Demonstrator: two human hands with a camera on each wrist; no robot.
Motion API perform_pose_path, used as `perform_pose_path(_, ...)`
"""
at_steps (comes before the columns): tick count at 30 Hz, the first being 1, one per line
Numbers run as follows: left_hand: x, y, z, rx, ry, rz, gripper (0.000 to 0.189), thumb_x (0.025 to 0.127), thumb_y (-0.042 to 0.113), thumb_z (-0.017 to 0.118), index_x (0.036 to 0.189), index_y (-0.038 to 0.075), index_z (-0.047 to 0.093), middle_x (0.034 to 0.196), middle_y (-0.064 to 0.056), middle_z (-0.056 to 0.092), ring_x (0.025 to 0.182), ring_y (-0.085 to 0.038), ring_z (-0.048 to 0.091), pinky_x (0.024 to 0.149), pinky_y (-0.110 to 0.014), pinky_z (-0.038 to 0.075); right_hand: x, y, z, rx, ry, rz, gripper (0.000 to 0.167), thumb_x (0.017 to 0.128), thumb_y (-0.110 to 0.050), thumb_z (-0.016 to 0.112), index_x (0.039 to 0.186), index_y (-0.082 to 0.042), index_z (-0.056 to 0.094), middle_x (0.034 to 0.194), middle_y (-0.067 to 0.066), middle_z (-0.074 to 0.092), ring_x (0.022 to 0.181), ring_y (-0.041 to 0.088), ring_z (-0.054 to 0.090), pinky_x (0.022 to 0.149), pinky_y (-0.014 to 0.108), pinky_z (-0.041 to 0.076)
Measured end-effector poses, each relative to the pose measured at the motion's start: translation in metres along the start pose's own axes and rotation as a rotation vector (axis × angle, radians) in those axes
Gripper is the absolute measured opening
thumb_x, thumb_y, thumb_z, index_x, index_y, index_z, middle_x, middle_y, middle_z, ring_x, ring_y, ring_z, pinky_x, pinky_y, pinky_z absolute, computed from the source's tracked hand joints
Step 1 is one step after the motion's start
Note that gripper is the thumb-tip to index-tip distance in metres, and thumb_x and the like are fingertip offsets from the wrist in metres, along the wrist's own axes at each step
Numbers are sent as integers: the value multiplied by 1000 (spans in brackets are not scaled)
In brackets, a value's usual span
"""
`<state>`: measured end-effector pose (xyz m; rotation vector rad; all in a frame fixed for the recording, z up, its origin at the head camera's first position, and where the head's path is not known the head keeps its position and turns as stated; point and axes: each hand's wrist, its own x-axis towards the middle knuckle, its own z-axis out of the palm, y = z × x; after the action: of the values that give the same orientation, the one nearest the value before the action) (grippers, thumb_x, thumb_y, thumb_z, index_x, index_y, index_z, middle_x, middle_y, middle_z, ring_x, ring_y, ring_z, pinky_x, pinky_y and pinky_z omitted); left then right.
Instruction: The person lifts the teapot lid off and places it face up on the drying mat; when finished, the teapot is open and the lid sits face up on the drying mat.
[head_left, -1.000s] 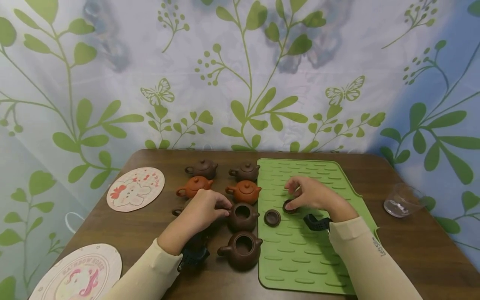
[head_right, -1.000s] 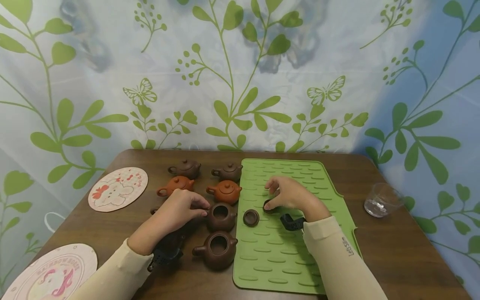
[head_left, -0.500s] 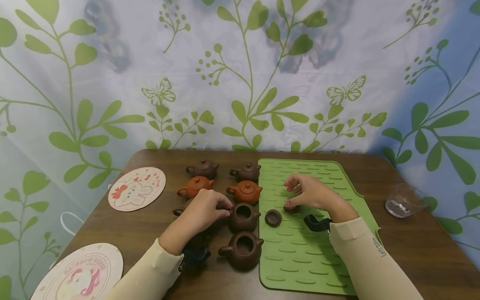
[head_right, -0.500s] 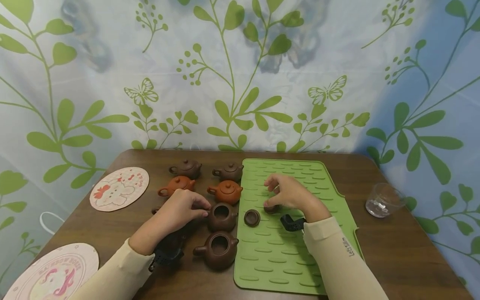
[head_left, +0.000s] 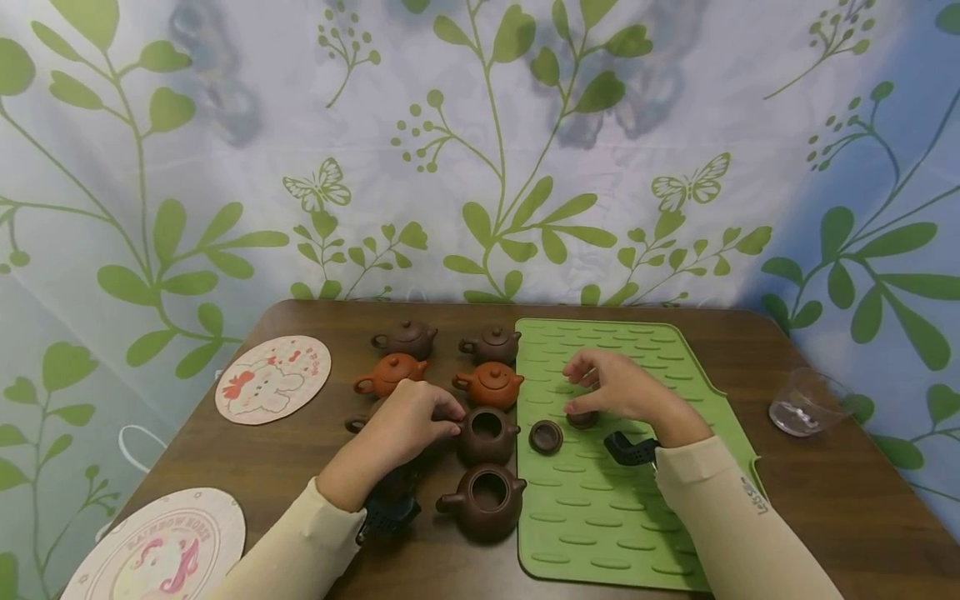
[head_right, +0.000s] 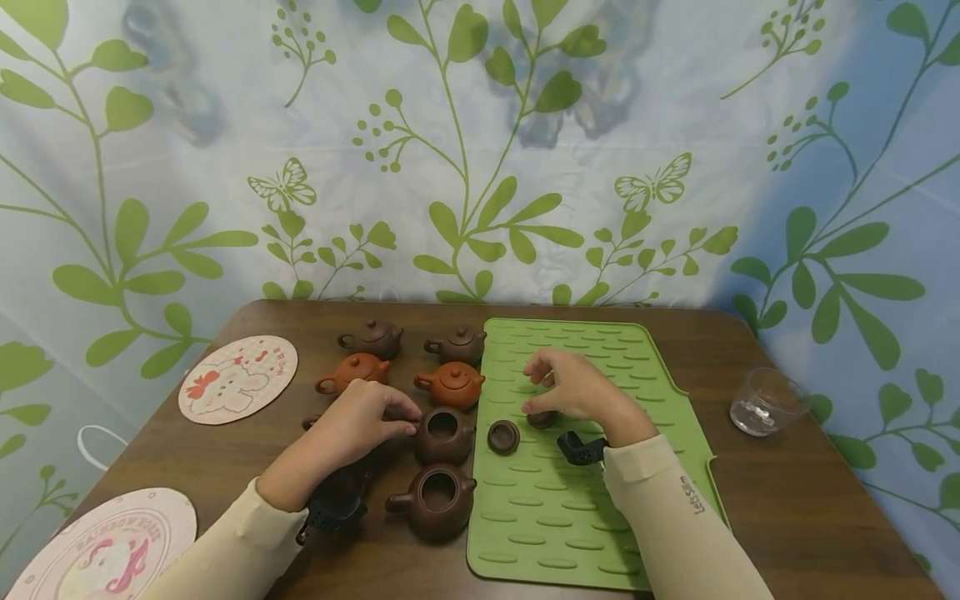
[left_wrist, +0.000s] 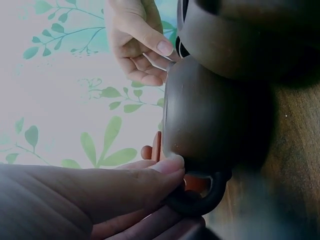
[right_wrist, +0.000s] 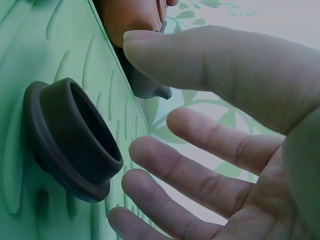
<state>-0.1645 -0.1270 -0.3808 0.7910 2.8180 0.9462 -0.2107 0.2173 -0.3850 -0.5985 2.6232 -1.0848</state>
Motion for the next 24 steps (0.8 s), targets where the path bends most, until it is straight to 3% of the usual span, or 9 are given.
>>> perform_pose_path(13, 1, -2, -3, 17, 55, 22, 5, 93, 19, 85, 92, 14, 85, 87, 11, 76, 78, -3, 67, 73, -34, 56, 1, -5, 6, -19, 8, -18, 45, 91, -19, 87, 124, 1, 65, 121, 17, 68, 116, 43, 62, 93, 54, 54)
perform_pose_path(17, 1, 3, -5, -4, 71, 43, 5, 94, 23, 84, 91, 19, 85, 83, 16, 74, 71, 1, 64, 91, -45, 52, 1, -6, 6, -31, 9, -28, 42, 92, -19, 86, 123, 0, 65, 121, 17, 68, 116, 42, 63, 93, 54, 54)
perform_pose_path(20, 2, 7, -6, -12, 93, 61, 4, 95, 23, 82, 93, 20, 85, 79, 17, 72, 58, 0, 57, 81, -41, 53, 1, -7, 6, -34, 10, -39, 41, 93, -20, 85, 123, 0, 65, 123, 17, 67, 116, 41, 63, 93, 54, 54)
perform_pose_path(24, 3, 9, -10, -5, 125, 56, 6, 97, 21, 81, 96, 17, 85, 77, 15, 70, 49, -4, 48, 53, -30, 45, 2, -8, 9, -31, 11, -53, 41, 93, -21, 86, 122, 0, 66, 125, 17, 65, 115, 40, 64, 92, 53, 55)
